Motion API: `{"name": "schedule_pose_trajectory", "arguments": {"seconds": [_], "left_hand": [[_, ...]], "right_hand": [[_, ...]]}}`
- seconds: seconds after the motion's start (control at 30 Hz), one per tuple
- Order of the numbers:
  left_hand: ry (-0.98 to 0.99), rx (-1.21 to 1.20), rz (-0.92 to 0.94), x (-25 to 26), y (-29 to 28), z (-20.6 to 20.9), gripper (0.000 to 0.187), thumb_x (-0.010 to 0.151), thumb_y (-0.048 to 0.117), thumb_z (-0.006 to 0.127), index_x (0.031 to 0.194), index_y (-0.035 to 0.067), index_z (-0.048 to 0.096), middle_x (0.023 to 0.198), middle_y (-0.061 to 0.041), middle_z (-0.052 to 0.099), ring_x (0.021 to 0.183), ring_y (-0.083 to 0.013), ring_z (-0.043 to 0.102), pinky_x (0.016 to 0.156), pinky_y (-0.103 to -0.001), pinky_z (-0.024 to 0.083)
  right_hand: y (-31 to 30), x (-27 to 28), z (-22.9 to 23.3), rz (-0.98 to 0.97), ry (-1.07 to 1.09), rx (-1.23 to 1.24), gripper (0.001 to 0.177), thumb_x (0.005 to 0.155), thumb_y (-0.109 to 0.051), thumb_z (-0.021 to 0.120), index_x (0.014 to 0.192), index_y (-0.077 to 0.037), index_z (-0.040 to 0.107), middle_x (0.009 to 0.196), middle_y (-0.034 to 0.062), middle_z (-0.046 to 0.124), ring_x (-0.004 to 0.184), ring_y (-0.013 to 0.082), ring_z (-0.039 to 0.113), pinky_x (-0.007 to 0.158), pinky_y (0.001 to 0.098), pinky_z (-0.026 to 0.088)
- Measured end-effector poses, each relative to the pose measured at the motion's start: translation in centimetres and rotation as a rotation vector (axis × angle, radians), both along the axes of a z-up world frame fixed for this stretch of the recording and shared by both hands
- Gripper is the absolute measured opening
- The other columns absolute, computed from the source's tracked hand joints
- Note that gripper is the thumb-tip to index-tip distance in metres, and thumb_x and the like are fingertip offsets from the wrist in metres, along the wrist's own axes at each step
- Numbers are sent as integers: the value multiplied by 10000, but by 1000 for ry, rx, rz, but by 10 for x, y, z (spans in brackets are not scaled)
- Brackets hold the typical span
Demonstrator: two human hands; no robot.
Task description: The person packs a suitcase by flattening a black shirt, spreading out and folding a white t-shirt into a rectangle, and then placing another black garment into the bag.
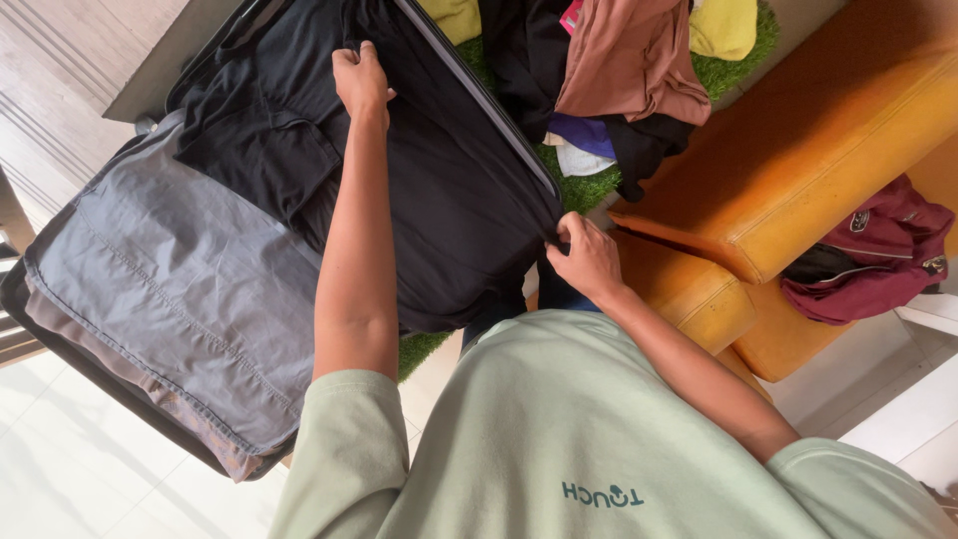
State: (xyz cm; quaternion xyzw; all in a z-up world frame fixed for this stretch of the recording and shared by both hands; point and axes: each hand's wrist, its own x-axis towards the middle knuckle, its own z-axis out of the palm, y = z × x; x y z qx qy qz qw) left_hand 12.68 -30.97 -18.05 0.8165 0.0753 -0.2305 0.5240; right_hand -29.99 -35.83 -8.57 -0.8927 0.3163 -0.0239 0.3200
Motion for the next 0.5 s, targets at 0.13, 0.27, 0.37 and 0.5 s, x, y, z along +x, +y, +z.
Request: {"name": "schedule_pose_trajectory", "arguments": {"seconds": [0.13, 0.27, 0.37, 0.5], "left_hand": [[-5, 20, -12, -1, 0, 2, 413, 959, 380, 647, 1155, 39, 522, 1066, -89, 641, 846, -175, 672, 601, -326, 630], [-107, -6, -34, 0, 0, 3, 717, 896, 375, 792, 1375, 3, 408, 1229, -101, 557, 897, -181, 642, 579, -346, 683], [-53, -1, -4, -3, 3, 11, 385, 925, 331, 657, 1141, 21, 582, 978, -110, 714, 739, -189, 715, 570, -339, 634], [-71, -17, 13, -10, 9, 23, 332, 963, 317, 625, 1041, -4, 594, 932, -111, 713, 711, -186, 704, 555, -330, 637]], "right_hand": [[4, -1, -14, -48, 15, -14, 282, 797, -232, 798, 895, -52, 604, 881, 92, 699, 876, 305, 682, 779, 447, 529], [2, -4, -20, -56, -22, -111, 212, 776, -206, 778, 828, -55, 638, 832, 101, 679, 845, 319, 655, 812, 448, 499], [3, -12, -17, 44, -64, -180, 180, 805, -174, 743, 771, -51, 617, 793, 93, 656, 842, 298, 632, 869, 427, 486], [6, -22, -16, 187, -121, -233, 198, 806, -187, 747, 737, -62, 610, 756, 93, 640, 821, 280, 618, 883, 409, 482]]}}
